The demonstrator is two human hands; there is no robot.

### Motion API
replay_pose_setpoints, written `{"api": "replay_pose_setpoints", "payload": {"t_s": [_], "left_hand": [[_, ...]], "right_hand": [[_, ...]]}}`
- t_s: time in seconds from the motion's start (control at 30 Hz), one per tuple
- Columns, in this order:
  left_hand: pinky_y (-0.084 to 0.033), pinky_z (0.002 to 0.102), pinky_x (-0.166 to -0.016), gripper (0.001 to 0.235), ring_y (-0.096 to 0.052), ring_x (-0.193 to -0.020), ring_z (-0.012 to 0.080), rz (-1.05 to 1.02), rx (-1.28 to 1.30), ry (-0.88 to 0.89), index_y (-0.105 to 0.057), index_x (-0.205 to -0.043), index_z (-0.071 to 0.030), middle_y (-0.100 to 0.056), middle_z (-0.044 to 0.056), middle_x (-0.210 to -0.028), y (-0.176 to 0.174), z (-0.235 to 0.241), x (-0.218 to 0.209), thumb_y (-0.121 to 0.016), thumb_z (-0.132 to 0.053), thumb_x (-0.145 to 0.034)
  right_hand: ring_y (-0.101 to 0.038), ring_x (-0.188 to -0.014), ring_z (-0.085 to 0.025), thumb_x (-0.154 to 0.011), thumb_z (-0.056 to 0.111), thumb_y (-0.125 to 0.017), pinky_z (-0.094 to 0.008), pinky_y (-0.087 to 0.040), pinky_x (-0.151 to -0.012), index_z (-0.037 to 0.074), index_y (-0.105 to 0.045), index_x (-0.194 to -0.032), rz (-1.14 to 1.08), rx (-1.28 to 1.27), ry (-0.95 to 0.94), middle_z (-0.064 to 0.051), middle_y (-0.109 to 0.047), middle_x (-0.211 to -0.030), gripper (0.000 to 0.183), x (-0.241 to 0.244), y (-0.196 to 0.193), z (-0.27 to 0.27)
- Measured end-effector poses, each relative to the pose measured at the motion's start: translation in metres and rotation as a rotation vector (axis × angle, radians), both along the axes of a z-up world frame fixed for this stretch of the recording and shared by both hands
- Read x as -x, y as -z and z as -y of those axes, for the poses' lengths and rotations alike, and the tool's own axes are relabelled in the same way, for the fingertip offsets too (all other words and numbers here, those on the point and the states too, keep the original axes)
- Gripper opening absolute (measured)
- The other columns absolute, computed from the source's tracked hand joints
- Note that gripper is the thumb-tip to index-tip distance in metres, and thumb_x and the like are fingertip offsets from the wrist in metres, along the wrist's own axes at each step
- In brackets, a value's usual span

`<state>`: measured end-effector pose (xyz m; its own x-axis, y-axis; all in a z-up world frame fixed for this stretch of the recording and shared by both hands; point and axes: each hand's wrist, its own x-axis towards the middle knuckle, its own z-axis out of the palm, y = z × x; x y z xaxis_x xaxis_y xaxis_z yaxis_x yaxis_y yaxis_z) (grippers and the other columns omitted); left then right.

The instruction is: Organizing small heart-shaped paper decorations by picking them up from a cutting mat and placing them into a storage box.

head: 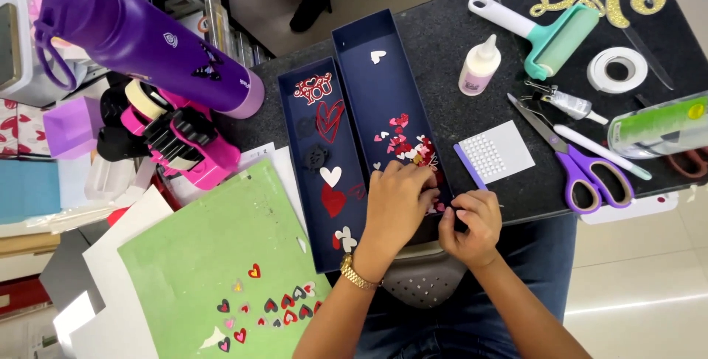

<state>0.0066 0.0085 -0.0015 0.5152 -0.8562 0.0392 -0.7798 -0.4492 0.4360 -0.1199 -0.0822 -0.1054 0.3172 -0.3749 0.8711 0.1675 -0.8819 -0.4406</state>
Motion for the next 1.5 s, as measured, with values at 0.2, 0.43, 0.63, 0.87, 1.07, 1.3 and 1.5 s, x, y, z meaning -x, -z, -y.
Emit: {"api": "replay_pose_setpoints", "payload": {"t_s": [0.2, 0.43, 0.63, 0.87, 1.07, 1.3, 1.5], "left_hand": [[-0.052, 0.032, -0.066, 0.016, -0.071, -0.074, 0.0213, -0.226, 0.142, -0.058, -0.072, -0.097, -0.026, -0.071, -0.003, -0.075, -0.017, -0.013, -0.010, -0.080, -0.017, -0.085], [-0.057, 0.027, -0.059, 0.015, -0.072, -0.066, 0.0229, -0.362, 0.187, -0.088, -0.078, -0.097, -0.010, -0.073, 0.008, -0.073, -0.021, -0.020, -0.016, -0.083, -0.011, -0.083], [-0.059, 0.027, -0.058, 0.020, -0.073, -0.064, 0.0234, -0.371, 0.246, -0.099, -0.078, -0.097, -0.009, -0.072, 0.008, -0.071, -0.022, -0.022, -0.016, -0.086, -0.008, -0.079], [-0.062, 0.029, -0.061, 0.010, -0.079, -0.073, 0.0236, -0.400, 0.360, -0.281, -0.082, -0.092, -0.017, -0.080, 0.005, -0.079, -0.058, -0.067, -0.019, -0.080, -0.010, -0.086], [-0.060, 0.022, -0.069, 0.016, -0.073, -0.071, 0.0086, -0.547, 0.141, -0.616, -0.084, -0.100, -0.012, -0.085, 0.002, -0.091, -0.057, -0.130, -0.016, -0.072, -0.014, -0.089], [-0.054, 0.035, -0.081, 0.019, -0.065, -0.091, 0.0197, -0.336, -0.127, -0.350, -0.081, -0.102, -0.015, -0.080, 0.000, -0.090, -0.024, -0.140, 0.003, -0.078, -0.013, -0.084], [-0.052, 0.040, -0.069, 0.015, -0.061, -0.087, 0.0235, -0.108, -0.055, -0.342, -0.073, -0.102, -0.017, -0.070, -0.001, -0.097, -0.049, -0.098, -0.005, -0.075, -0.018, -0.087]], "right_hand": [[-0.058, -0.068, -0.032, -0.087, -0.006, -0.067, -0.042, -0.050, -0.061, 0.005, -0.051, -0.089, 0.002, -0.005, -0.003, -0.014, -0.068, -0.081, 0.020, 0.000, -0.002, -0.001], [-0.057, -0.065, -0.031, -0.086, -0.009, -0.066, -0.042, -0.050, -0.060, 0.003, -0.051, -0.093, 0.022, 0.028, -0.012, -0.015, -0.066, -0.077, 0.021, -0.003, -0.006, 0.000], [-0.057, -0.065, -0.030, -0.085, -0.009, -0.066, -0.041, -0.050, -0.059, 0.004, -0.052, -0.092, 0.020, 0.037, -0.009, -0.014, -0.066, -0.076, 0.021, -0.004, -0.006, 0.000], [-0.057, -0.064, -0.030, -0.086, -0.008, -0.066, -0.040, -0.051, -0.060, 0.003, -0.054, -0.092, 0.025, 0.054, -0.008, -0.015, -0.066, -0.076, 0.018, -0.005, -0.007, 0.001], [-0.056, -0.077, -0.030, -0.089, -0.003, -0.060, -0.039, -0.046, -0.069, 0.004, -0.049, -0.084, -0.208, -0.007, -0.001, -0.012, -0.064, -0.082, 0.013, 0.004, -0.021, -0.005], [-0.056, -0.078, -0.029, -0.089, -0.004, -0.060, -0.038, -0.046, -0.070, 0.003, -0.050, -0.088, -0.210, -0.013, -0.012, -0.012, -0.064, -0.082, 0.012, 0.004, -0.021, -0.006], [-0.056, -0.079, -0.030, -0.089, -0.002, -0.061, -0.039, -0.047, -0.071, 0.004, -0.050, -0.089, -0.236, -0.012, 0.008, -0.011, -0.064, -0.085, 0.012, 0.006, -0.015, -0.006]]}}
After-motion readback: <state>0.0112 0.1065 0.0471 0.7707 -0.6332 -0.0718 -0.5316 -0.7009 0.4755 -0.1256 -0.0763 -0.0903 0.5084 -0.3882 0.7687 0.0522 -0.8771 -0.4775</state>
